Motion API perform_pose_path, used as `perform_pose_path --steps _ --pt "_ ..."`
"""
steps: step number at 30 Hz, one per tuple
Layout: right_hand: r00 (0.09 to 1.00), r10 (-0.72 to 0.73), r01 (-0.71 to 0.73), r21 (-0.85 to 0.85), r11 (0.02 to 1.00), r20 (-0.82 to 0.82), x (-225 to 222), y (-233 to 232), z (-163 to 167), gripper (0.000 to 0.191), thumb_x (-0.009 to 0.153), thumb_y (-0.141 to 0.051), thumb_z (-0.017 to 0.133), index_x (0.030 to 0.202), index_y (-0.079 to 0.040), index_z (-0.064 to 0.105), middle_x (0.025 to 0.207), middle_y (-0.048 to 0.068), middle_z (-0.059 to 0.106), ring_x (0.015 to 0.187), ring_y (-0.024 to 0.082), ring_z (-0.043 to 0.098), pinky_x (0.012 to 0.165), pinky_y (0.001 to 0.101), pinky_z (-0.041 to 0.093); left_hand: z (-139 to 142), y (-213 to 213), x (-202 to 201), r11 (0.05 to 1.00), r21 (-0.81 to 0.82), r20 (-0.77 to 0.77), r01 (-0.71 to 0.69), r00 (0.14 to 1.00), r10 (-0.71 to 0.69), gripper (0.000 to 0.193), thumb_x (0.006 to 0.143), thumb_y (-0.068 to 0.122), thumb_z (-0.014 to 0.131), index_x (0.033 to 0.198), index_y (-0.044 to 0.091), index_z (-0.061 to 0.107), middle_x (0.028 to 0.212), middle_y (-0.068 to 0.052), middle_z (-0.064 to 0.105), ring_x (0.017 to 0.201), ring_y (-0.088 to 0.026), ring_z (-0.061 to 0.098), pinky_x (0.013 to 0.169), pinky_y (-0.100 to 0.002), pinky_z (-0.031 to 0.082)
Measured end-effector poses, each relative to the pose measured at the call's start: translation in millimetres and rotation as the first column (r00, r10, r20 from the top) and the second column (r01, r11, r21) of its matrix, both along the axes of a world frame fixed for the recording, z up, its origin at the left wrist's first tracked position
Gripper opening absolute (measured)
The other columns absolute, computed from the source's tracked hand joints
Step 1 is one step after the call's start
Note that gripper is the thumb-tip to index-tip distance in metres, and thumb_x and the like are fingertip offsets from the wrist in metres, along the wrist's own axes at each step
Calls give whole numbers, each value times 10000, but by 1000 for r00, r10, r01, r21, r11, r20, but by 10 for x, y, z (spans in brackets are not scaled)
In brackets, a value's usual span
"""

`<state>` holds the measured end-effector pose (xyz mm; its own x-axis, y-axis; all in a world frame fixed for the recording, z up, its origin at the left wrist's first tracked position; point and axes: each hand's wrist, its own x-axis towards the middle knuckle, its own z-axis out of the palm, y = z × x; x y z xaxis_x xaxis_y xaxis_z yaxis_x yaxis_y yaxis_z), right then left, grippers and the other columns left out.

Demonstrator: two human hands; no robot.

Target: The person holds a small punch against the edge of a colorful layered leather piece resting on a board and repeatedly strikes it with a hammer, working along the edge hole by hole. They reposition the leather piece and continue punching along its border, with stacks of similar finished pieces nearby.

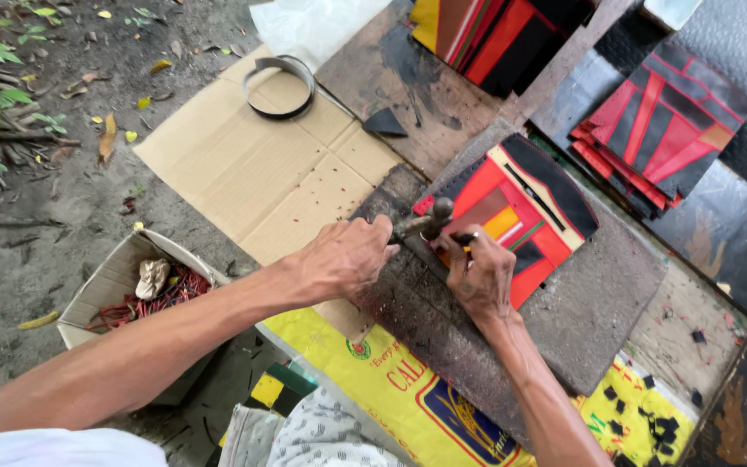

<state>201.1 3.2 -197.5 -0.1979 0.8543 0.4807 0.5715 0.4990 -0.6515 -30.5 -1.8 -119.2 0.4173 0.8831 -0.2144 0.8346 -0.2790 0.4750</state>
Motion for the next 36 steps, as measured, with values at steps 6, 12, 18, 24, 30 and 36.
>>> perform_pose_path --steps 6,12,18,24,30,36 --pt "808 -131 -206 -484 851 -574 222 123 -64 189 1028 -158 625 942 10 614 877 94 733 806 143 763 728 314 661 -193 -74 0 996 85 -48 29 999 -25 255 1042 292 461 1118 49 454 919 -221 674 855 -441 665 796 -577 491" --pt "991 -32 -21 -382 924 -130 328 -137 -19 199 1050 -124 583 1016 59 655 885 111 772 817 161 760 739 325 635 -74 -42 -8 995 74 -26 61 998 -59 307 1040 315 464 1110 17 438 881 -243 670 826 -480 645 728 -597 476" --pt "967 4 -114 -416 902 -255 254 -84 103 190 1080 -85 512 1025 43 640 917 91 755 895 134 751 817 303 661 19 -19 15 999 -3 -46 45 998 -45 315 1051 329 466 1040 15 449 861 -258 680 824 -497 661 729 -599 497" --pt "989 -30 -33 -424 905 -142 209 -88 160 146 1045 -69 557 1003 38 648 854 71 753 842 124 753 761 308 615 51 -31 41 998 -56 -90 -1 996 -4 333 1046 346 495 1028 16 455 870 -264 683 843 -491 676 738 -589 517" --pt "991 -29 -29 -423 905 -130 190 -75 195 135 1045 -64 580 991 30 660 833 75 755 805 116 750 725 290 659 62 -19 34 1000 -5 -81 15 997 -15 319 1039 321 521 1007 10 462 843 -265 686 819 -496 679 720 -591 517" --pt "997 -1 -23 -328 945 -73 176 -91 204 114 1026 -62 609 998 33 666 816 84 761 764 115 747 678 280 614 43 -27 34 999 -32 -71 20 997 -22 331 1035 319 537 998 -1 461 813 -267 686 801 -497 683 703 -583 521"
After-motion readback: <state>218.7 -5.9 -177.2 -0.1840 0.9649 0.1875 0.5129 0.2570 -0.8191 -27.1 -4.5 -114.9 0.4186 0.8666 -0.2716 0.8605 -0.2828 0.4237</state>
